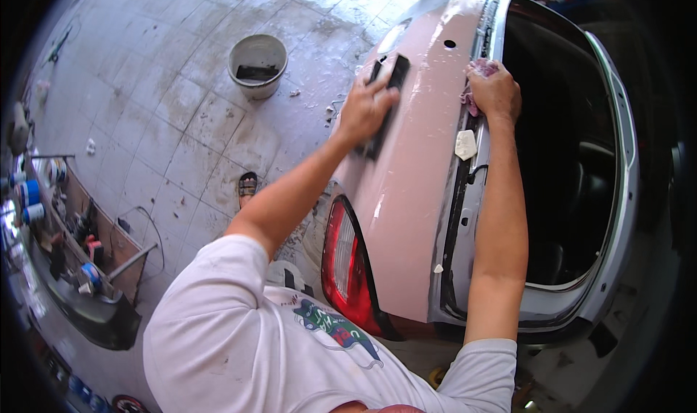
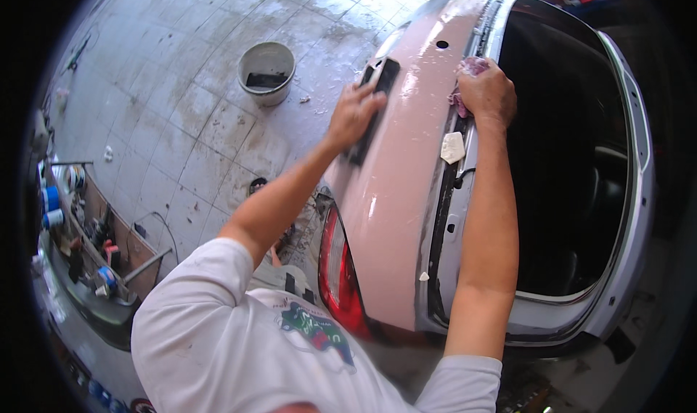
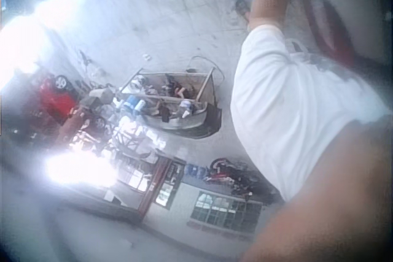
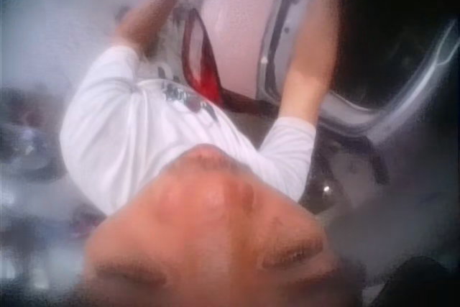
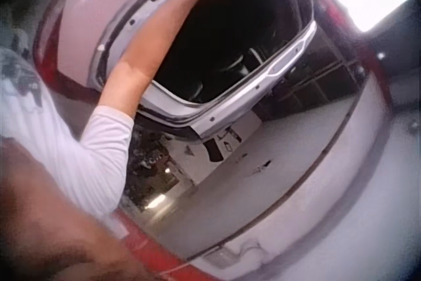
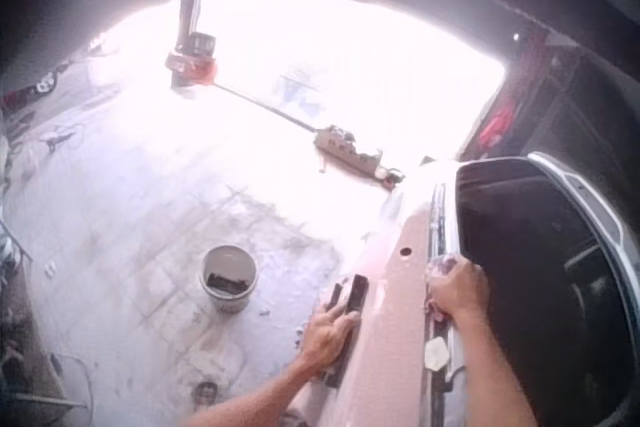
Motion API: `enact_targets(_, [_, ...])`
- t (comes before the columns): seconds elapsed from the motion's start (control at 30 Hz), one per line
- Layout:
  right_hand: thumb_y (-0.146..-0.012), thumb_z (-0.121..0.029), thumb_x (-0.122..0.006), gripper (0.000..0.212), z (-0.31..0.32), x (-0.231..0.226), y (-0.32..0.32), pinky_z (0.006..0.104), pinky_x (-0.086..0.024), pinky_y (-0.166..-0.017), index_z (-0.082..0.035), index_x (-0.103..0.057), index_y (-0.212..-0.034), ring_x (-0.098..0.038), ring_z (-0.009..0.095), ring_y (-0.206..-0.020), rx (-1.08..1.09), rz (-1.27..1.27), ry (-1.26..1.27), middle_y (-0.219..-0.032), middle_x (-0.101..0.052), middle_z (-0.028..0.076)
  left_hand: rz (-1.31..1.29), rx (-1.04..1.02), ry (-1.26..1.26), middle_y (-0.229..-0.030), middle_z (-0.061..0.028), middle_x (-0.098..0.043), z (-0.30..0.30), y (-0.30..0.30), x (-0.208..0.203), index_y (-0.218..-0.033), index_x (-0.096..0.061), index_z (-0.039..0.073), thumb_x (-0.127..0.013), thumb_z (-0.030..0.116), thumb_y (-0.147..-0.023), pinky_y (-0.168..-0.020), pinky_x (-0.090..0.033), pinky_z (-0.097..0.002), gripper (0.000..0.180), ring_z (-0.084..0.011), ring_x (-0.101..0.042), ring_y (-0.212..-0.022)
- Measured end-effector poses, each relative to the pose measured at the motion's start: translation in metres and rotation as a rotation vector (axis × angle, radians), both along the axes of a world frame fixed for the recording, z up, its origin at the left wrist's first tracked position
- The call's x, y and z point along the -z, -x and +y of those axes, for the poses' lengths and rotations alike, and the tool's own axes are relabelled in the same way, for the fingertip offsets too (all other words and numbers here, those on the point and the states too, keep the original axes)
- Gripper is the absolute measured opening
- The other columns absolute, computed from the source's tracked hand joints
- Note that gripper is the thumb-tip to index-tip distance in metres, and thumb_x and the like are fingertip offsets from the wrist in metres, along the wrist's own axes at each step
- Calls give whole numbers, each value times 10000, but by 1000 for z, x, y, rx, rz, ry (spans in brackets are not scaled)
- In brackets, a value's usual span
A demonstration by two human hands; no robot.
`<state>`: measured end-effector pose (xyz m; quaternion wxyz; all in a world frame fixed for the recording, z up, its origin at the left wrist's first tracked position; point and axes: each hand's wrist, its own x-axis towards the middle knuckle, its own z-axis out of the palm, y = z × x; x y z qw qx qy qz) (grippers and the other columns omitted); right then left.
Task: The person sands the surface of a pink car trunk lid using a sanding block and a cloth. They repeatedly rub the surface, wipe away dust, and check the smoothness by hand.
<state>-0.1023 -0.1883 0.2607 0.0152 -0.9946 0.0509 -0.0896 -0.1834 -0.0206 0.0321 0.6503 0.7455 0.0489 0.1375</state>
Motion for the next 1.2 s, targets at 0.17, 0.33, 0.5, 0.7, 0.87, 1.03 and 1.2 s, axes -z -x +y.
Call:
enact_targets(0.17, [-876,-500,-751,460,13,-7,-2,511,-597,-967,-235,-767,-1251,-740,422,-1126,-11,-1,1,-1185,-784,190,26,-30,-237,-1383,-104,-695,13,-84,9,-1268,-760,265,-548,349,-1060,-1061,-497,-496,309,-470,-579,-1191])
enact_targets(0.33, [-888,-439,-704,448,-7,-3,4,504,-603,-976,-195,-769,-1258,-758,398,-1116,20,19,-2,-1180,-790,187,-90,35,-7,-1273,-356,-632,-21,22,-35,-1462,-666,95,-629,468,-1003,-1131,-439,-483,592,-482,-551,-1285])
enact_targets(0.5, [-900,-426,-691,442,16,-13,7,515,-600,-978,-168,-768,-1251,-755,416,-1111,-21,18,-35,-1172,-787,204,67,34,74,-1233,-292,-683,13,-112,-6,-1368,-717,87,-615,437,-1011,-1080,-458,-443,510,-436,-570,-1241])
enact_targets(0.7, [-894,-401,-689,435,-7,-6,1,522,-601,-974,-166,-761,-1253,-753,419,-1115,-2,4,-6,-1178,-783,214,-122,89,-94,-1286,-283,-665,-16,-29,-22,-1417,-691,118,-617,428,-1009,-1120,-434,-475,517,-439,-553,-1268])
enact_targets(0.87, [-885,-380,-688,436,-6,-1,5,522,-604,-967,-155,-753,-1253,-752,425,-1108,-2,20,-4,-1170,-782,220,-196,69,-17,-1349,-298,-637,-6,-36,-19,-1437,-689,165,-586,454,-1034,-1150,-420,-506,506,-483,-529,-1309])
enact_targets(1.03, [-883,-374,-690,445,20,-10,4,524,-607,-966,-145,-747,-1260,-754,425,-1103,-28,2,-1,-1167,-783,218,-93,85,-257,-1310,-228,-722,18,-120,4,-1152,-756,85,-535,262,-1062,-1041,-479,-472,298,-402,-610,-1204])
enact_targets(1.2, [-890,-387,-679,448,-15,-3,7,528,-607,-964,-143,-745,-1260,-753,427,-1104,23,17,23,-1170,-781,223,-138,100,-46,-1366,-325,-609,-19,30,-29,-1472,-645,41,-628,452,-1021,-1158,-406,-501,611,-462,-515,-1326])
